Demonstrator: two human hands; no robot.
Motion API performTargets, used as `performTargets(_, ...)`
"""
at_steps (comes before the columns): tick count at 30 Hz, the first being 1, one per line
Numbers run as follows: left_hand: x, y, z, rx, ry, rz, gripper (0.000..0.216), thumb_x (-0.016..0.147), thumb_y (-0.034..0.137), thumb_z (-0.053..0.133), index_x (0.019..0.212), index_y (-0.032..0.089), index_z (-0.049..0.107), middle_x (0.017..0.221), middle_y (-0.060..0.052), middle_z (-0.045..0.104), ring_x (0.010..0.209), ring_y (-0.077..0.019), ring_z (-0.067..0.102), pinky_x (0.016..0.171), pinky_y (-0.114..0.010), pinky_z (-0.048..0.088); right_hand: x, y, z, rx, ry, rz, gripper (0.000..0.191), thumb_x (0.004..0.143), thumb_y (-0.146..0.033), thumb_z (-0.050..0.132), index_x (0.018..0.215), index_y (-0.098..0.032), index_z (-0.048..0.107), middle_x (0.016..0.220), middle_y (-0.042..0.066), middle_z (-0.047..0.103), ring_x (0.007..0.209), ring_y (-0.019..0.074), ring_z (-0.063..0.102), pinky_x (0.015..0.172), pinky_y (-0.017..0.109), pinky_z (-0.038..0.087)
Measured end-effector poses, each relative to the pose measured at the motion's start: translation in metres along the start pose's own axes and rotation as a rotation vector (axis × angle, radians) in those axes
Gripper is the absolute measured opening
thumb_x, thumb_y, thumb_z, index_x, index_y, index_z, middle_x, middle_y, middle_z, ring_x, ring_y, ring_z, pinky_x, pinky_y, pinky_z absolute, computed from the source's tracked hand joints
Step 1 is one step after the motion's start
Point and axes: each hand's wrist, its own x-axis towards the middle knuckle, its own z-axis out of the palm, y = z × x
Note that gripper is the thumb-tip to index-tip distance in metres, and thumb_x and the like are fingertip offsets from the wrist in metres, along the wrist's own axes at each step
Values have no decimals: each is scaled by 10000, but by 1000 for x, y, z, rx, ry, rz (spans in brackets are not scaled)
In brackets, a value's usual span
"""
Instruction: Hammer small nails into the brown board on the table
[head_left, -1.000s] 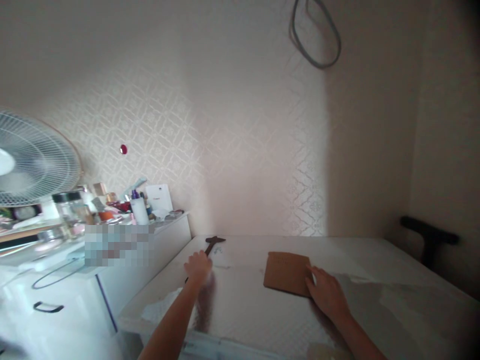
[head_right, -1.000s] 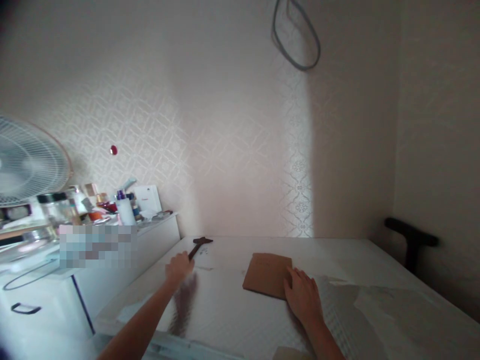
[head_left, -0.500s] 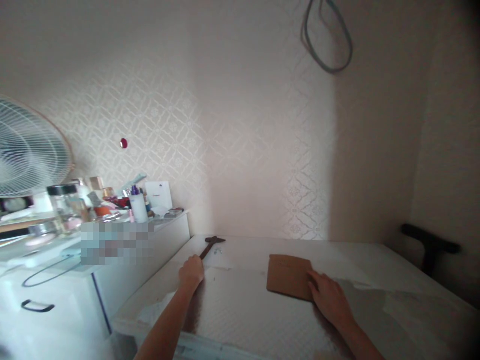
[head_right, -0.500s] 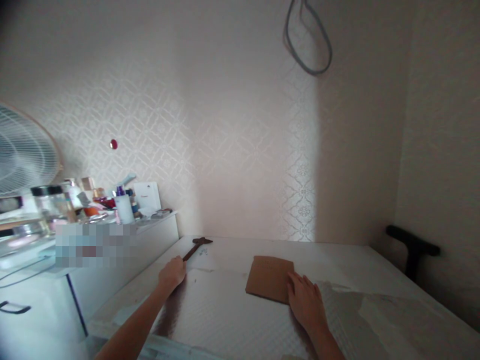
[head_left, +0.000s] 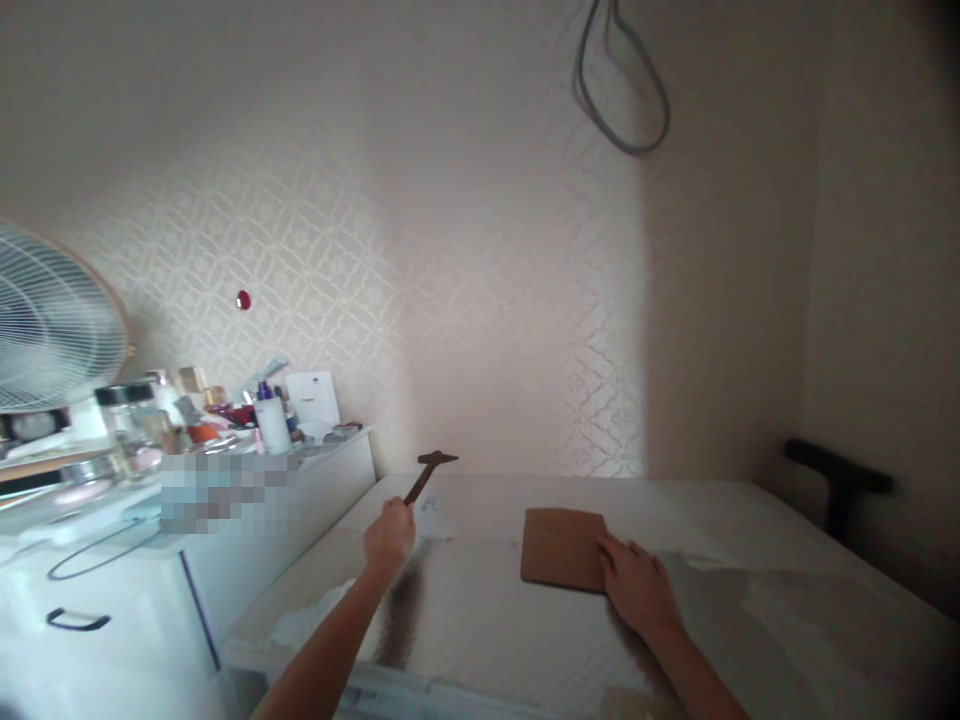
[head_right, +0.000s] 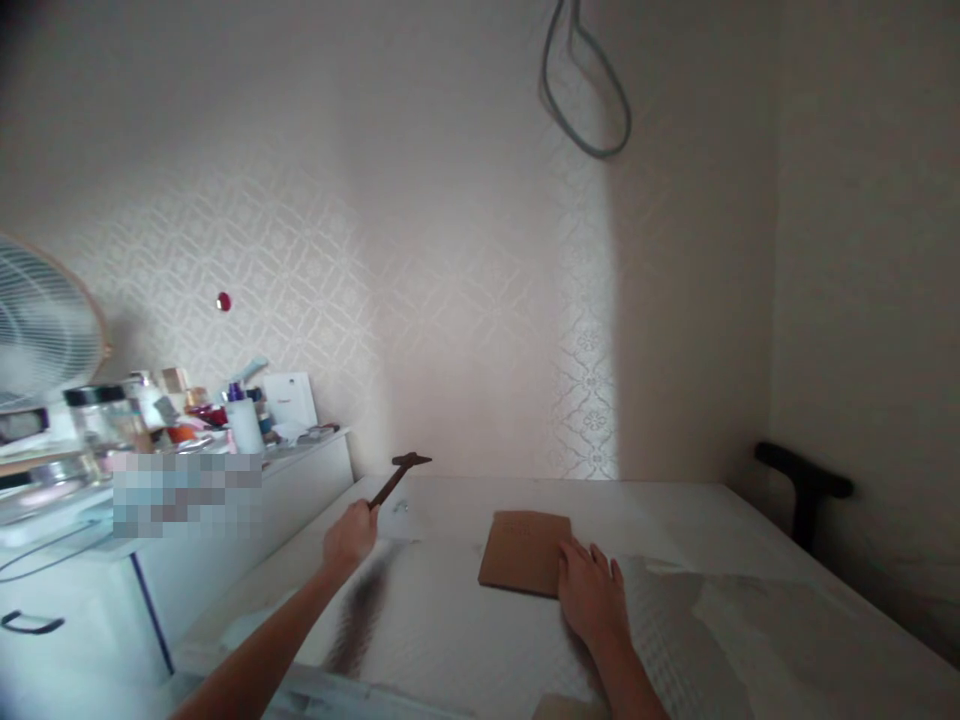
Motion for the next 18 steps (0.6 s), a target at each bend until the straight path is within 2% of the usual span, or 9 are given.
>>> performTargets(4, -14, 31, -12, -74, -13, 85, 376, 995, 326, 256, 1126, 136, 552, 1152, -122, 630, 1006, -242, 637, 785, -313, 468, -1, -3, -3, 34, 18, -21, 417, 889, -207, 371, 1210, -207, 638, 1280, 87, 621, 1229, 293, 512, 1051, 522, 342)
performTargets(9, -47, 81, -18, -210, -18, 225, 347, 992, 335, 294, 1152, 174, 557, 1155, -92, 645, 1042, -218, 619, 804, -287, 456, -1, -7, -8, 107, 44, 12, 412, 906, -252, 356, 1189, -188, 648, 1245, 109, 640, 1217, 289, 526, 1057, 521, 329)
performTargets(13, -79, 127, -24, -318, -74, 328, 338, 989, 342, 309, 1155, 193, 563, 1170, -67, 646, 1070, -200, 605, 854, -277, 444, 2, -8, -15, 326, 91, 71, 448, 918, -370, 326, 1118, -175, 676, 1168, 110, 680, 1127, 249, 593, 1041, 433, 364)
performTargets(18, -118, 179, -21, -488, -111, 483, 334, 968, 300, 352, 1210, 219, 567, 1223, -48, 630, 1137, -177, 570, 951, -258, 410, 6, -2, -22, 694, 146, 107, 561, 888, -541, 289, 984, -174, 701, 1028, 121, 722, 977, 252, 656, 906, 362, 465)
